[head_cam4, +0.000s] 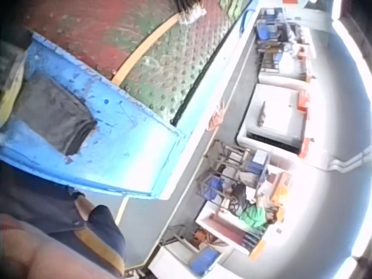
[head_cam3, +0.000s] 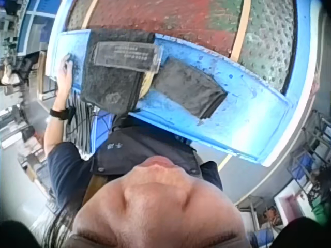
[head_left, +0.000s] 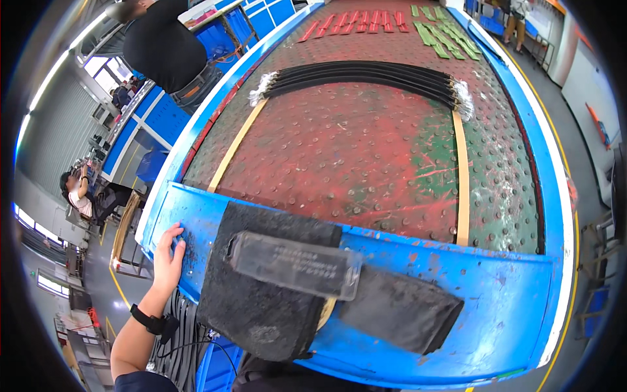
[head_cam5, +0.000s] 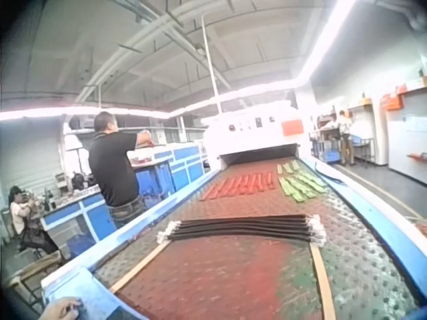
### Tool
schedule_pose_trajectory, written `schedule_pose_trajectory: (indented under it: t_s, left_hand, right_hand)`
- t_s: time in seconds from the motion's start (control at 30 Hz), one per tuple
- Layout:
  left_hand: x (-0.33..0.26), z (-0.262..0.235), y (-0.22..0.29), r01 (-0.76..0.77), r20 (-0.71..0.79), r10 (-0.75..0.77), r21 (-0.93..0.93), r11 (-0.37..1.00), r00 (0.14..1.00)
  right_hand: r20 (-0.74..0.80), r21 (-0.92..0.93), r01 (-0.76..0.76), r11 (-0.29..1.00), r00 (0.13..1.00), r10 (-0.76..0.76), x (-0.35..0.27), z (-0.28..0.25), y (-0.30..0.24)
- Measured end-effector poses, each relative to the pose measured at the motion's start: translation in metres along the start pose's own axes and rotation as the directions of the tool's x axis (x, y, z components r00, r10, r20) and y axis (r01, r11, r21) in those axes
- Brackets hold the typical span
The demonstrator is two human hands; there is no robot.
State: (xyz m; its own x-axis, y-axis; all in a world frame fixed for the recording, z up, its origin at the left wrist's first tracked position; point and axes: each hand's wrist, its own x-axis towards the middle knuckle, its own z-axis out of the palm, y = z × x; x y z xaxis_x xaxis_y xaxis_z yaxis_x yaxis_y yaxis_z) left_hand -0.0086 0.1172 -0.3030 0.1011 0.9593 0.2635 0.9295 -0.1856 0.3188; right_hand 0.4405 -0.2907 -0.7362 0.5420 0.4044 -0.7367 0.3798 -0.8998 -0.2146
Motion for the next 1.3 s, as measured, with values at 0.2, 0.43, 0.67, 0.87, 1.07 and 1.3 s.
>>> schedule_pose_trajectory:
  t_s: [0.2,0.43,0.67,0.87,1.07,1.3]
  left_hand:
    - [0.003,0.006,-0.003,-0.161,-0.129,0.155,-0.037,0.986,0.979]
    - [0.000,0.009,-0.005,-0.150,-0.224,0.121,-0.116,0.982,0.967]
    - [0.002,0.017,-0.016,-0.224,-0.310,0.185,-0.096,0.970,0.932]
    - [-0.001,0.019,-0.020,-0.169,-0.305,0.140,-0.070,0.983,0.942]
    - [0.001,0.021,-0.016,-0.110,-0.285,0.099,-0.022,0.994,0.953]
    - [-0.005,0.020,-0.018,-0.088,-0.317,0.068,-0.048,0.995,0.946]
  right_hand:
    - [-0.009,-0.021,0.099,0.995,0.995,-0.099,-0.012,0.012,0.002]
    - [0.060,-0.324,0.443,0.836,0.892,-0.449,-0.047,-0.097,-0.027]
    - [-0.082,-0.085,0.864,0.497,0.491,-0.867,-0.256,-0.248,-0.200]
    - [-0.529,-0.356,0.906,0.228,0.006,-0.849,-0.298,-0.261,-0.233]
    - [-0.593,-0.537,0.797,0.277,-0.124,-0.795,-0.260,-0.245,-0.247]
    - [-0.588,-0.604,0.760,0.241,-0.221,-0.778,-0.253,-0.241,-0.251]
